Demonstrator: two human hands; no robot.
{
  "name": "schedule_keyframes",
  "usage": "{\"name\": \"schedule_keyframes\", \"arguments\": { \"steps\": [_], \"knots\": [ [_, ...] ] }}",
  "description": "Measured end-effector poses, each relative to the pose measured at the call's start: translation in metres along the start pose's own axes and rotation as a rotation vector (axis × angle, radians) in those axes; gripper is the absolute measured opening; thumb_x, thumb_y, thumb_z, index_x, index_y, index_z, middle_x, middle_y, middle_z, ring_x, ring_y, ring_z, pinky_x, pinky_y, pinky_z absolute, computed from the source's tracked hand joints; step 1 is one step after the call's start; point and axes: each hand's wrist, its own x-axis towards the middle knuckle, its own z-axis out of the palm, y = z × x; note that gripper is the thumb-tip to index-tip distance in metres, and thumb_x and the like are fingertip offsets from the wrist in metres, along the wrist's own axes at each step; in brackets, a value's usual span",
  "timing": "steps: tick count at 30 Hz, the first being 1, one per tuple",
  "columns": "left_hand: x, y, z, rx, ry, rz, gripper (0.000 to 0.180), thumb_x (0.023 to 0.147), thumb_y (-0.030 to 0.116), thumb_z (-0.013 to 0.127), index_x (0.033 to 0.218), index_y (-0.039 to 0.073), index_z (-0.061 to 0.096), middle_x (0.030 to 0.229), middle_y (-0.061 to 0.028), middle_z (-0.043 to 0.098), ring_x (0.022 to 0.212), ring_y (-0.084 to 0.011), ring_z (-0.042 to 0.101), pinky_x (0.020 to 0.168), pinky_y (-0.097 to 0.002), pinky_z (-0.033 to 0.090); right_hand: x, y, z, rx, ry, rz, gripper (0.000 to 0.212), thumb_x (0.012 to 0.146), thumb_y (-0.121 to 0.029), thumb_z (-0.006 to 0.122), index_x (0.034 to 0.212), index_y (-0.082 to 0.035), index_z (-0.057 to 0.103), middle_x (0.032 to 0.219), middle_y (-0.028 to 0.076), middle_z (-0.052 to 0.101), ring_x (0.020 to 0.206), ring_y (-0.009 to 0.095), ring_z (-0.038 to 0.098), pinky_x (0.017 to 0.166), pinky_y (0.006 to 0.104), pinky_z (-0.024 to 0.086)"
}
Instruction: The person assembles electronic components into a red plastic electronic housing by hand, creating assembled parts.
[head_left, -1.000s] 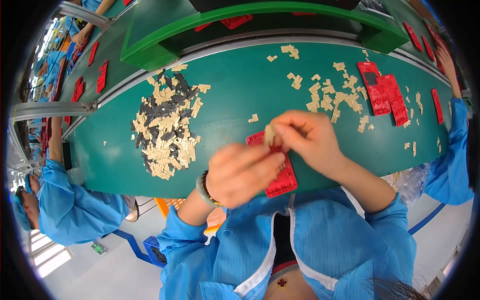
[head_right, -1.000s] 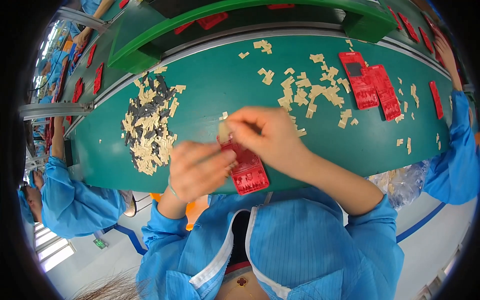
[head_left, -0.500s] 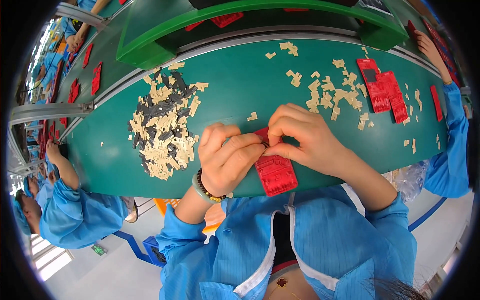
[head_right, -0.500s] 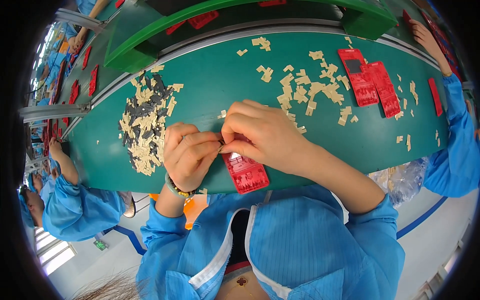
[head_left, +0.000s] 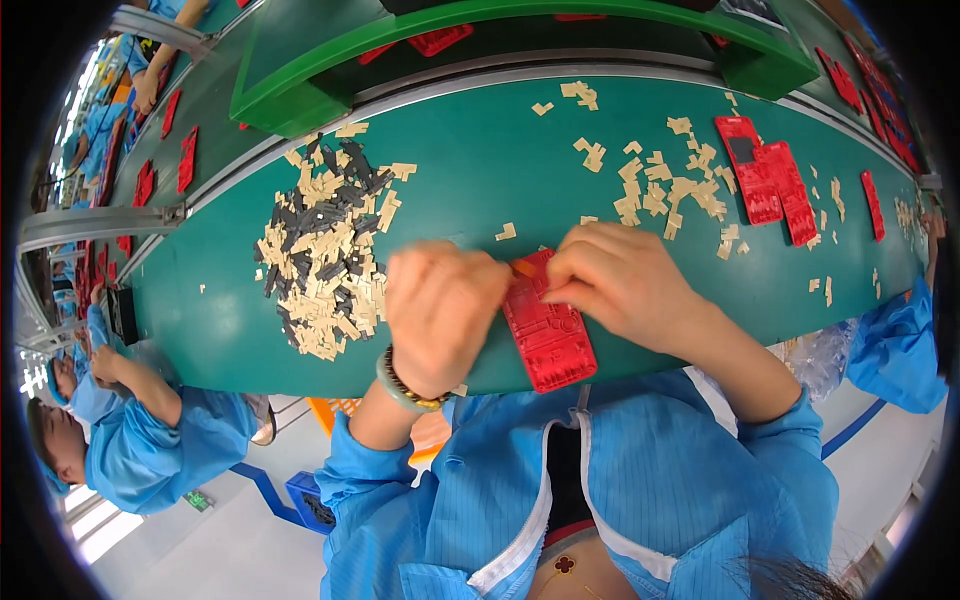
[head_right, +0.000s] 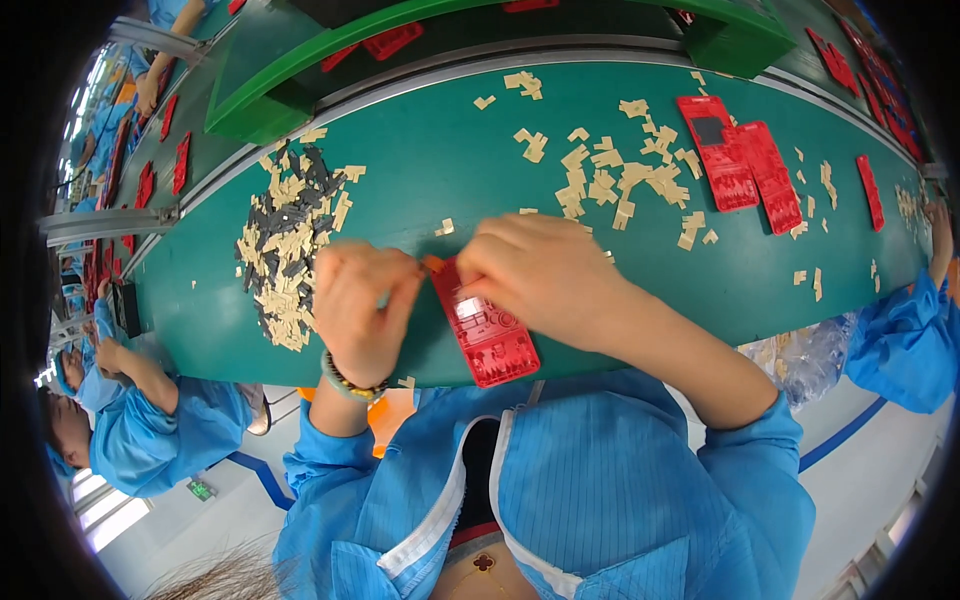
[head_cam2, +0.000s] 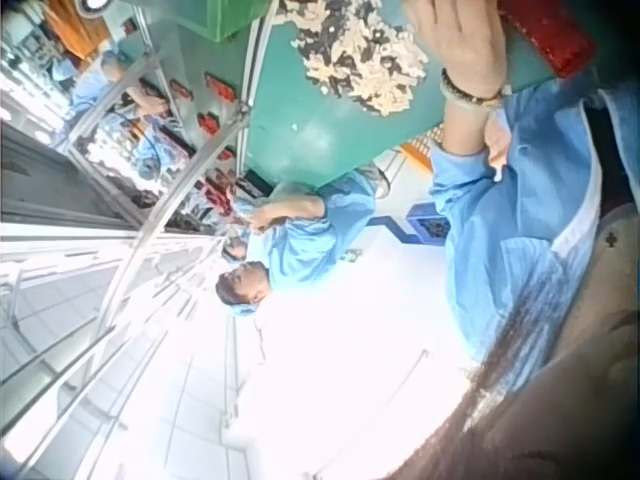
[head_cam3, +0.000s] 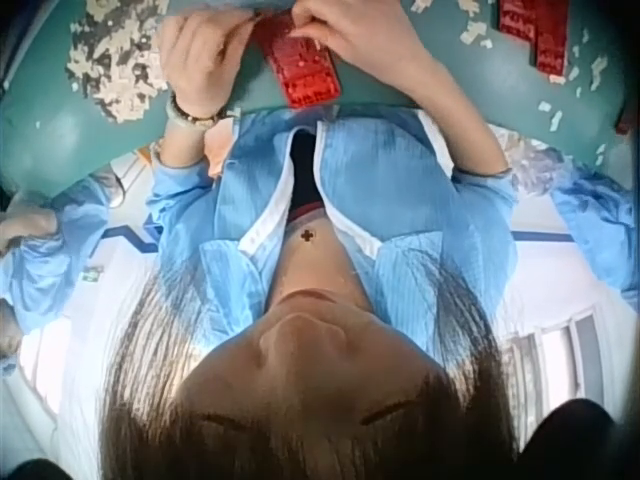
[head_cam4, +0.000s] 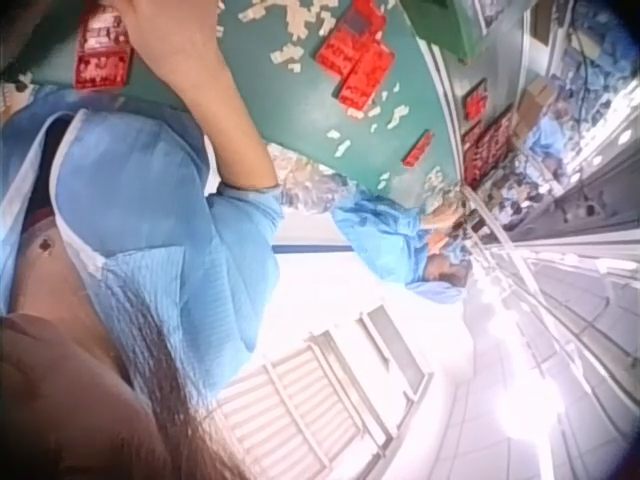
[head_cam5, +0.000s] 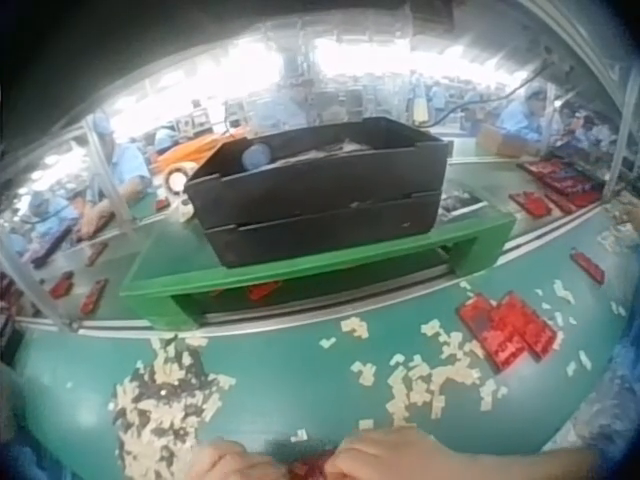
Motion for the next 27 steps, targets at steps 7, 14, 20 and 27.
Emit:
{"name": "schedule_keyframes", "arguments": {
  "steps": [7, 14, 20, 27],
  "knots": [
    [-0.002, 0.003, 0.007, -0.182, -0.28, -0.308, 0.035, 0.077, -0.007, 0.062, 0.11, 0.003, 0.056, 0.092, -0.0111, 0.061, 0.09, -0.0314, 0.058, 0.077, -0.0404, 0.047, -0.007, 0.003, 0.006, -0.069, 0.259, 0.117, 0.015, 0.076, -0.006, 0.068, 0.088, -0.006, 0.059, 0.094, 0.005, 0.061, 0.095, 0.028, 0.058, 0.08, 0.0373, 0.047],
    [0.0, 0.007, 0.003, -0.06, -0.197, -0.293, 0.037, 0.075, -0.008, 0.06, 0.11, 0.002, 0.055, 0.1, -0.0137, 0.06, 0.092, -0.0341, 0.056, 0.08, -0.0413, 0.046, 0.005, -0.005, 0.014, -0.118, 0.16, -0.005, 0.013, 0.077, -0.006, 0.068, 0.088, -0.005, 0.062, 0.092, 0.004, 0.061, 0.089, 0.024, 0.06, 0.077, 0.0329, 0.048],
    [-0.044, 0.026, -0.007, -0.025, -0.383, -0.187, 0.036, 0.076, 0.013, 0.072, 0.108, 0.0, 0.064, 0.115, -0.0156, 0.06, 0.107, -0.0342, 0.056, 0.088, -0.0422, 0.049, 0.003, 0.011, 0.013, 0.704, -0.015, 0.681, 0.01, 0.092, -0.008, 0.062, 0.086, 0.0, 0.061, 0.068, 0.001, 0.062, 0.057, 0.004, 0.055, 0.047, 0.0194, 0.042],
    [-0.058, 0.032, 0.012, 0.053, -0.44, -0.138, 0.055, 0.076, 0.032, 0.073, 0.116, -0.003, 0.061, 0.121, -0.018, 0.057, 0.114, -0.0351, 0.054, 0.095, -0.0434, 0.048, -0.001, 0.011, 0.034, 0.58, -0.001, 0.68, 0.007, 0.09, -0.005, 0.063, 0.086, 0.0, 0.062, 0.061, 0.001, 0.06, 0.051, 0.004, 0.055, 0.044, 0.02, 0.039]
  ]
}}
